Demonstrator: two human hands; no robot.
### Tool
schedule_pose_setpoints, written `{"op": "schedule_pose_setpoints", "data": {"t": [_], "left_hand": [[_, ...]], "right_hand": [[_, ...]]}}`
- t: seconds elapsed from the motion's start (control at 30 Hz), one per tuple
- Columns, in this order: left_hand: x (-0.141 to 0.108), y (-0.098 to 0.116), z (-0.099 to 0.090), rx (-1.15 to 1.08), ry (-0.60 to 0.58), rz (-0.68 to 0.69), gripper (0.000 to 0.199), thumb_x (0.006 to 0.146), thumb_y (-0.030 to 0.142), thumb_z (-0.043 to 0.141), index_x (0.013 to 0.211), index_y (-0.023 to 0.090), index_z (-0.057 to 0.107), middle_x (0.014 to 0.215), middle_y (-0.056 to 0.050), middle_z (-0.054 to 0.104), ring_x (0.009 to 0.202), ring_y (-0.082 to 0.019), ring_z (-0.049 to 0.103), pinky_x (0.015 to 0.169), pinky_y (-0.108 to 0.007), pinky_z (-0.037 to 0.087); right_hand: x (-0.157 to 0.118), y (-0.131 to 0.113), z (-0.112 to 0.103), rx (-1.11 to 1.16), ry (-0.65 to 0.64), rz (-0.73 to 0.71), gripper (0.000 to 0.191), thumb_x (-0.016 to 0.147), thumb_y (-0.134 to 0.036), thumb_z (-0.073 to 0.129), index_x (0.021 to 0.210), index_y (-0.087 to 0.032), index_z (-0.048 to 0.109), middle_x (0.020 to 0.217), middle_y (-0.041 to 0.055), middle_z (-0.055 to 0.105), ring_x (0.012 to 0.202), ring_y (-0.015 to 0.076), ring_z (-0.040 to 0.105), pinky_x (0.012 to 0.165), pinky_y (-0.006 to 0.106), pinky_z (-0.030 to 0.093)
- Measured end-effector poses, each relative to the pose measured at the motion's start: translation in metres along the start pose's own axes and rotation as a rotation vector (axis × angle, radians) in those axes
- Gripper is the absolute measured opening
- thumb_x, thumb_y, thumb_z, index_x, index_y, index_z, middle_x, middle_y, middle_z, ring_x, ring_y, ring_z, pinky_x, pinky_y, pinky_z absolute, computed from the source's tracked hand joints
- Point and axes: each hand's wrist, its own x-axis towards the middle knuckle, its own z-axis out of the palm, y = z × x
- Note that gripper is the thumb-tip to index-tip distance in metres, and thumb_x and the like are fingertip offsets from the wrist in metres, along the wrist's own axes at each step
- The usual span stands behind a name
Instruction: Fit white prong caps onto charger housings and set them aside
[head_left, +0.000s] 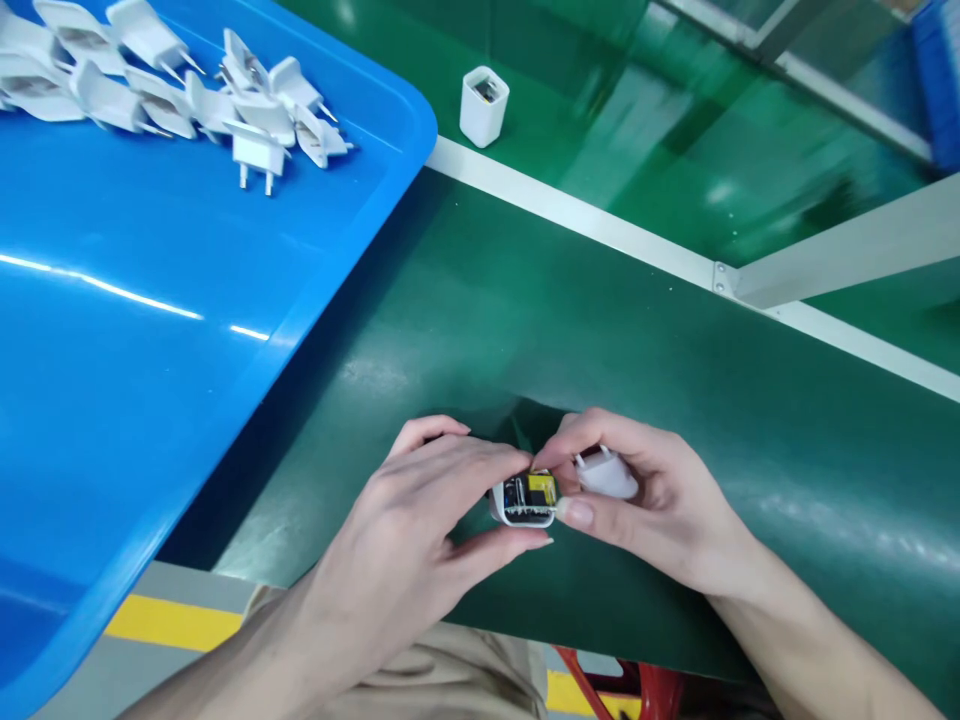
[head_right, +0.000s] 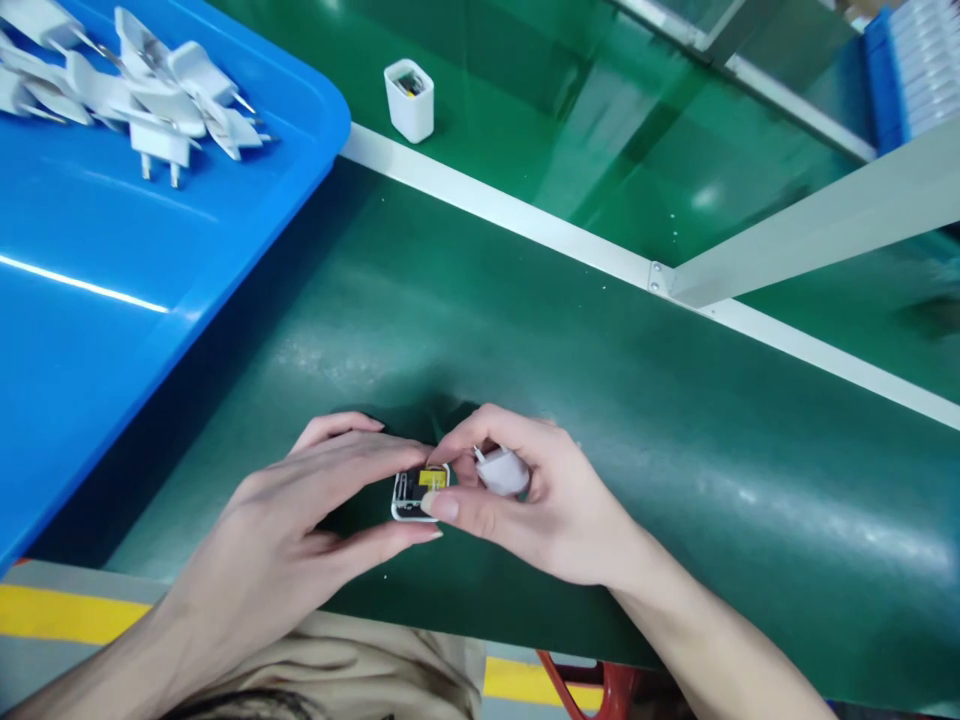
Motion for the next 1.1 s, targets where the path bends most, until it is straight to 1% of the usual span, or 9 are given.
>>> {"op": "schedule_pose_setpoints", "data": {"t": [0.27, 0.43, 0.5, 0.67, 0.77, 0.83, 0.9, 1.0, 1.1], "left_hand": [[-0.001, 0.001, 0.001, -0.043, 0.012, 0.000, 0.025, 0.094, 0.025, 0.077, 0.115, 0.022, 0.065, 0.108, 0.003, 0.079, 0.092, -0.014, 0.073, 0.104, -0.036, 0.047], [-0.002, 0.002, 0.001, -0.050, -0.024, -0.027, 0.022, 0.095, 0.022, 0.075, 0.113, 0.025, 0.064, 0.107, 0.006, 0.078, 0.091, -0.013, 0.073, 0.109, -0.037, 0.043], [-0.002, 0.003, 0.001, -0.046, -0.032, -0.025, 0.022, 0.095, 0.023, 0.074, 0.114, 0.025, 0.064, 0.108, 0.006, 0.078, 0.093, -0.013, 0.074, 0.110, -0.036, 0.041], [-0.001, 0.003, 0.001, -0.034, -0.035, -0.037, 0.019, 0.097, 0.027, 0.072, 0.115, 0.027, 0.064, 0.110, 0.006, 0.078, 0.094, -0.015, 0.074, 0.110, -0.038, 0.042], [-0.003, 0.003, 0.002, -0.023, -0.050, -0.025, 0.019, 0.098, 0.025, 0.071, 0.116, 0.026, 0.063, 0.111, 0.004, 0.077, 0.095, -0.015, 0.074, 0.110, -0.038, 0.043], [-0.005, 0.003, 0.002, 0.017, -0.065, 0.006, 0.015, 0.100, 0.023, 0.067, 0.114, 0.025, 0.063, 0.114, 0.001, 0.076, 0.099, -0.016, 0.072, 0.110, -0.040, 0.044], [-0.008, 0.002, 0.001, 0.089, -0.060, 0.024, 0.011, 0.100, 0.020, 0.064, 0.109, 0.026, 0.064, 0.121, -0.001, 0.074, 0.103, -0.019, 0.070, 0.108, -0.043, 0.048], [-0.011, 0.001, 0.004, 0.155, -0.039, 0.049, 0.018, 0.096, 0.015, 0.064, 0.105, 0.030, 0.067, 0.127, 0.001, 0.072, 0.102, -0.021, 0.068, 0.100, -0.044, 0.057], [-0.011, 0.004, 0.011, 0.141, 0.022, -0.001, 0.028, 0.096, 0.015, 0.060, 0.116, 0.033, 0.066, 0.110, 0.002, 0.077, 0.097, -0.021, 0.069, 0.097, -0.043, 0.061]], "right_hand": [[-0.002, -0.004, 0.005, 0.002, 0.005, 0.133, 0.027, 0.089, -0.028, 0.078, 0.105, -0.024, 0.056, 0.082, -0.0052, 0.052, 0.059, 0.0076, 0.045, 0.050, 0.019, 0.038], [-0.003, -0.004, 0.010, -0.246, 0.010, 0.136, 0.021, 0.092, -0.025, 0.073, 0.105, -0.026, 0.056, 0.082, -0.0054, 0.054, 0.061, 0.0089, 0.046, 0.048, 0.019, 0.036], [-0.003, -0.004, 0.009, -0.269, 0.008, 0.128, 0.021, 0.094, -0.026, 0.073, 0.106, -0.026, 0.056, 0.083, -0.0051, 0.055, 0.062, 0.0091, 0.046, 0.050, 0.020, 0.036], [0.000, -0.001, 0.000, 0.059, 0.023, 0.100, 0.014, 0.102, -0.033, 0.063, 0.108, -0.023, 0.056, 0.090, -0.0007, 0.054, 0.067, 0.0107, 0.048, 0.057, 0.023, 0.042], [0.003, 0.004, -0.005, 0.272, 0.037, 0.069, 0.019, 0.101, -0.032, 0.065, 0.116, -0.023, 0.060, 0.097, 0.0027, 0.059, 0.075, 0.0135, 0.056, 0.062, 0.025, 0.049], [0.006, 0.007, -0.007, 0.350, 0.099, 0.010, 0.024, 0.097, -0.027, 0.069, 0.120, -0.023, 0.064, 0.103, 0.0046, 0.062, 0.086, 0.0164, 0.063, 0.071, 0.028, 0.057], [0.009, 0.007, -0.007, 0.373, 0.156, -0.056, 0.027, 0.096, -0.020, 0.070, 0.122, -0.024, 0.066, 0.111, 0.0055, 0.066, 0.101, 0.0191, 0.068, 0.089, 0.034, 0.061], [0.011, 0.007, -0.005, 0.300, 0.193, -0.129, 0.033, 0.099, -0.020, 0.068, 0.130, -0.029, 0.061, 0.125, 0.0056, 0.068, 0.125, 0.0233, 0.066, 0.110, 0.047, 0.055], [0.009, 0.008, -0.001, 0.138, 0.294, -0.204, 0.041, 0.096, -0.021, 0.073, 0.133, -0.032, 0.057, 0.143, 0.0064, 0.058, 0.137, 0.0265, 0.059, 0.117, 0.052, 0.049]]}}
